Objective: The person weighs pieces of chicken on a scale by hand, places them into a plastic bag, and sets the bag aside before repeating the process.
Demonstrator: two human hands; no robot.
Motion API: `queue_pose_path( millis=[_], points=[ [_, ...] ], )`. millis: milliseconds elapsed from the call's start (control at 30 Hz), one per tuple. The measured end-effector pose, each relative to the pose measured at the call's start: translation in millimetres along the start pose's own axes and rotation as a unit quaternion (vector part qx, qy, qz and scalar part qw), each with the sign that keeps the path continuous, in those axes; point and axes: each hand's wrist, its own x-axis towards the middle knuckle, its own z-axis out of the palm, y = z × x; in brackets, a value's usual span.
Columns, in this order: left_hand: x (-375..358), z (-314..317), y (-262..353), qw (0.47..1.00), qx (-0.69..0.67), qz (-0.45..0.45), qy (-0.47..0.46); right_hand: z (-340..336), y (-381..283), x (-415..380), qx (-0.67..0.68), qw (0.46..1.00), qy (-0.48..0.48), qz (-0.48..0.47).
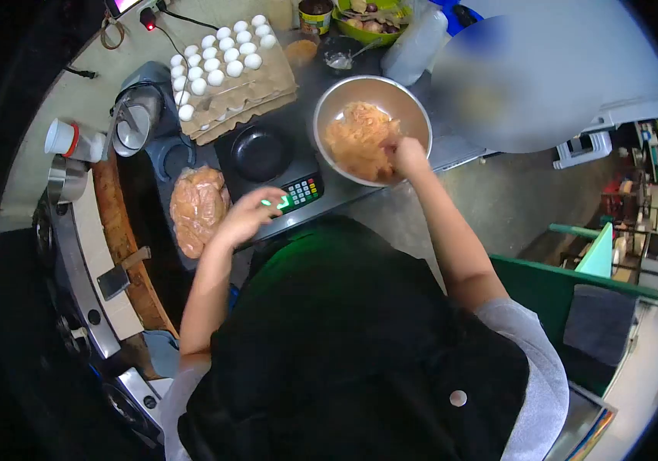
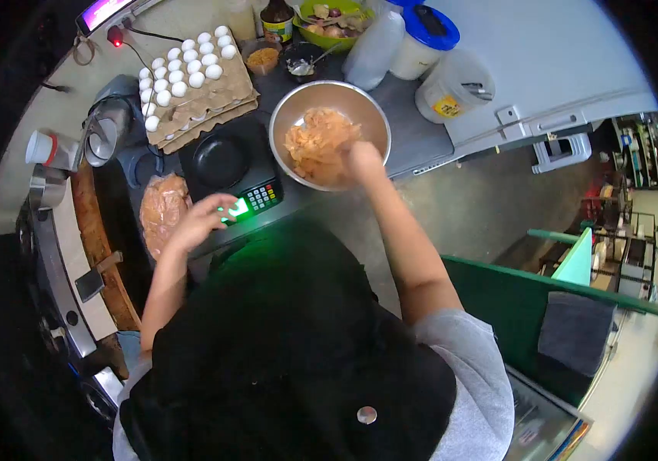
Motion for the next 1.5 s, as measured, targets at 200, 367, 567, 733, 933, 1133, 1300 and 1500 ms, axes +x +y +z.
queue_pose_path(
  millis=[200, 367, 567, 733, 933, 1133, 1300, 1500],
  points=[
    [17.4, 65.1, -13.3, 0.998, 0.038, 0.010, 0.043, 41.9, -22.6, 27.3, -0.048, 0.982, -0.082, -0.161],
    [22.5, 97.2, -26.2, 0.994, 0.011, 0.046, 0.103, 21.9, -38.8, 22.4, -0.118, 0.961, -0.186, -0.164],
    [8.0, 87.5, -37.8, 0.990, 0.064, 0.065, 0.109, -2.1, -3.5, 25.7, 0.168, 0.982, -0.084, -0.032],
    [-7.9, 68.1, -40.9, 0.986, 0.066, 0.009, 0.156, -37.3, -31.0, 20.8, 0.364, 0.931, -0.030, -0.023],
    [-24.4, 31.2, -66.7, 0.985, 0.096, 0.064, 0.128, -17.6, -130.3, 23.0, 0.458, 0.884, -0.065, -0.063],
    [-38.5, 2.7, -54.4, 0.988, 0.119, -0.001, 0.101, 44.0, -206.4, 35.3, 0.580, 0.798, -0.156, -0.057],
    [-39.8, -13.1, -64.8, 0.983, 0.141, 0.048, 0.109, 68.8, -168.5, 47.9, 0.205, 0.970, 0.076, -0.105],
    [-29.1, -8.2, -71.3, 0.985, 0.143, 0.033, 0.094, 27.3, -58.5, 45.4, 0.111, 0.982, 0.143, 0.046]
  ],
)
